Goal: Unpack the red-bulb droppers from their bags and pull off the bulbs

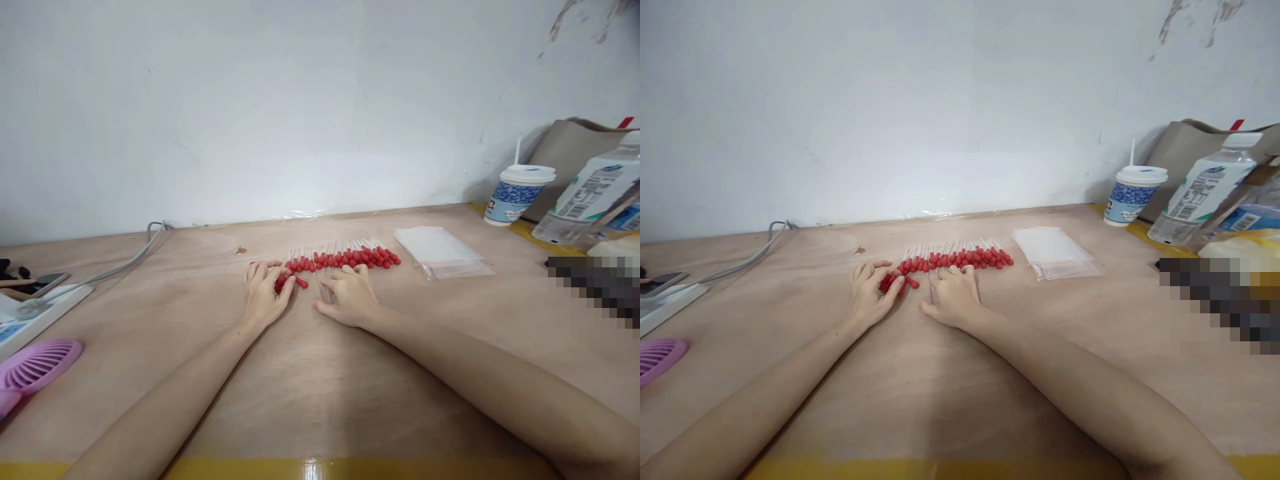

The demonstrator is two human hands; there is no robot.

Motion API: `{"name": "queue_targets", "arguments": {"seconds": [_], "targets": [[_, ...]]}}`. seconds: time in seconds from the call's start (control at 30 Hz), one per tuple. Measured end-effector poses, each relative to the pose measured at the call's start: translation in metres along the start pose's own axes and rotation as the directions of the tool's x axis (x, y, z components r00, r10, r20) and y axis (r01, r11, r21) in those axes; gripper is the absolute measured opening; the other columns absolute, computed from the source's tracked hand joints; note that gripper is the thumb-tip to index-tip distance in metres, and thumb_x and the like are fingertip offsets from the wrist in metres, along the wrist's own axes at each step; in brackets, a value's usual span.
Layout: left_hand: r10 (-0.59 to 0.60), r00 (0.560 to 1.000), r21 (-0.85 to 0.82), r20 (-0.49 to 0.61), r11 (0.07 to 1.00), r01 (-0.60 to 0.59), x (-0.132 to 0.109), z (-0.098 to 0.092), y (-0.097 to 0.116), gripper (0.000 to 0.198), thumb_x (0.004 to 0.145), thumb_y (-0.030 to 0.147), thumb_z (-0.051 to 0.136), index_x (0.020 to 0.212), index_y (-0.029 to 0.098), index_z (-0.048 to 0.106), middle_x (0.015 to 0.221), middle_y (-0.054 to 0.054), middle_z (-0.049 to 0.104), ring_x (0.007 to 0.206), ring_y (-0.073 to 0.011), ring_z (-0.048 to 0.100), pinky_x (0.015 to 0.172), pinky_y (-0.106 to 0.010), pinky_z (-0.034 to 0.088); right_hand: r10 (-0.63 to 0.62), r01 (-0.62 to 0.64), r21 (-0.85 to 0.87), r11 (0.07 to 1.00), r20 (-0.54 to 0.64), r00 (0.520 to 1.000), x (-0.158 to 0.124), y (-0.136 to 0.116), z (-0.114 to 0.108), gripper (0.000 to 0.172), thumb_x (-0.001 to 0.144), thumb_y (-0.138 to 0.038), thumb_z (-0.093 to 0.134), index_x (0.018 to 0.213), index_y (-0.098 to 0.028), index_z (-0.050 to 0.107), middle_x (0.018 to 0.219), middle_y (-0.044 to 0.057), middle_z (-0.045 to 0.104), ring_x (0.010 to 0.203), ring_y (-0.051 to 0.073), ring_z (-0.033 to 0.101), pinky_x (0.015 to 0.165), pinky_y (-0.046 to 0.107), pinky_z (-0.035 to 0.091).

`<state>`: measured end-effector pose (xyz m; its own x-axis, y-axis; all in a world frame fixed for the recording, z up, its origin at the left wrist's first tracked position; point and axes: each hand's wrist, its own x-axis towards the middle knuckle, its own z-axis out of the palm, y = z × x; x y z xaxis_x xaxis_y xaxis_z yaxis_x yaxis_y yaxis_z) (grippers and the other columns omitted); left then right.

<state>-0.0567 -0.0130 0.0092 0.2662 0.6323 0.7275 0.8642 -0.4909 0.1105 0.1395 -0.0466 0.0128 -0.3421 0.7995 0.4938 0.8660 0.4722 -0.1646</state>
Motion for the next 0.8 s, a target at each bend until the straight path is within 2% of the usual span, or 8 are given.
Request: {"name": "queue_targets", "arguments": {"seconds": [0.1, 0.2, 0.3, 0.4, 0.53, 0.63, 0.8], "targets": [[-0.051, 0.998, 0.035, 0.029, 0.998, 0.05, 0.009, 0.0, 0.002, 0.017, 0.077, 0.035, 0.056, 0.082, 0.02, 0.064, 0.1, -0.009, 0.056, 0.1, -0.0264, 0.048, 0.088, -0.044, 0.034, 0.056, -0.055, 0.054, 0.997, -0.015, 0.998, 0.002, 0.001, -0.004, 0.03, 0.075, -0.048, 0.054, 0.071, -0.02, 0.063, 0.075, 0.004, 0.064, 0.078, 0.019, 0.048, 0.072, 0.036, 0.023], [-0.081, 0.989, 0.066, 0.123, 0.995, 0.073, 0.024, 0.004, 0.001, 0.019, 0.075, 0.038, 0.057, 0.08, 0.022, 0.064, 0.105, -0.01, 0.055, 0.104, -0.0281, 0.046, 0.088, -0.046, 0.034, 0.139, -0.134, 0.114, 0.984, -0.041, 0.989, 0.003, 0.009, -0.009, 0.025, 0.08, -0.041, 0.051, 0.074, -0.021, 0.066, 0.069, 0.002, 0.063, 0.076, 0.018, 0.05, 0.072, 0.035, 0.024], [-0.143, 0.964, 0.096, 0.226, 0.988, 0.124, 0.041, 0.01, 0.0, 0.023, 0.072, 0.044, 0.059, 0.074, 0.022, 0.065, 0.107, -0.011, 0.053, 0.106, -0.0307, 0.044, 0.088, -0.048, 0.033, 0.196, -0.183, 0.141, 0.973, -0.083, 0.977, -0.002, 0.025, -0.013, 0.023, 0.081, -0.035, 0.05, 0.078, -0.021, 0.067, 0.069, 0.002, 0.065, 0.074, 0.018, 0.052, 0.072, 0.034, 0.025], [-0.166, 0.947, 0.108, 0.275, 0.984, 0.141, 0.053, 0.016, 0.0, 0.027, 0.069, 0.048, 0.061, 0.07, 0.021, 0.065, 0.107, -0.011, 0.053, 0.107, -0.0322, 0.043, 0.088, -0.049, 0.033, 0.213, -0.196, 0.127, 0.972, -0.141, 0.967, -0.015, 0.044, -0.017, 0.021, 0.08, -0.032, 0.05, 0.081, -0.021, 0.068, 0.071, 0.002, 0.066, 0.073, 0.017, 0.054, 0.073, 0.034, 0.026], [-0.114, 0.951, 0.1, 0.289, 0.991, 0.089, 0.056, 0.021, 0.0, 0.027, 0.066, 0.047, 0.063, 0.069, 0.021, 0.065, 0.109, -0.011, 0.052, 0.108, -0.0314, 0.043, 0.088, -0.048, 0.034, 0.228, -0.215, 0.088, 0.973, -0.166, 0.959, -0.032, 0.062, -0.018, 0.018, 0.079, -0.029, 0.05, 0.079, -0.023, 0.068, 0.069, 0.0, 0.065, 0.073, 0.016, 0.055, 0.072, 0.033, 0.027], [-0.118, 0.952, 0.085, 0.281, 0.992, 0.098, 0.055, 0.025, 0.001, 0.022, 0.067, 0.042, 0.064, 0.067, 0.021, 0.066, 0.108, -0.011, 0.053, 0.108, -0.0308, 0.044, 0.089, -0.048, 0.034, 0.233, -0.219, 0.093, 0.971, -0.202, 0.951, -0.038, 0.066, -0.015, 0.016, 0.078, -0.027, 0.051, 0.078, -0.025, 0.067, 0.067, -0.001, 0.064, 0.072, 0.016, 0.056, 0.07, 0.032, 0.026], [-0.176, 0.978, 0.006, 0.111, 0.984, 0.177, 0.046, 0.024, 0.004, 0.016, 0.07, 0.035, 0.061, 0.065, 0.019, 0.064, 0.102, -0.009, 0.056, 0.103, -0.0282, 0.047, 0.089, -0.046, 0.036, 0.178, -0.149, 0.123, 0.981, -0.263, 0.948, -0.041, 0.066, -0.011, 0.016, 0.079, -0.027, 0.051, 0.077, -0.022, 0.066, 0.066, 0.0, 0.061, 0.07, 0.016, 0.055, 0.073, 0.034, 0.032]]}}
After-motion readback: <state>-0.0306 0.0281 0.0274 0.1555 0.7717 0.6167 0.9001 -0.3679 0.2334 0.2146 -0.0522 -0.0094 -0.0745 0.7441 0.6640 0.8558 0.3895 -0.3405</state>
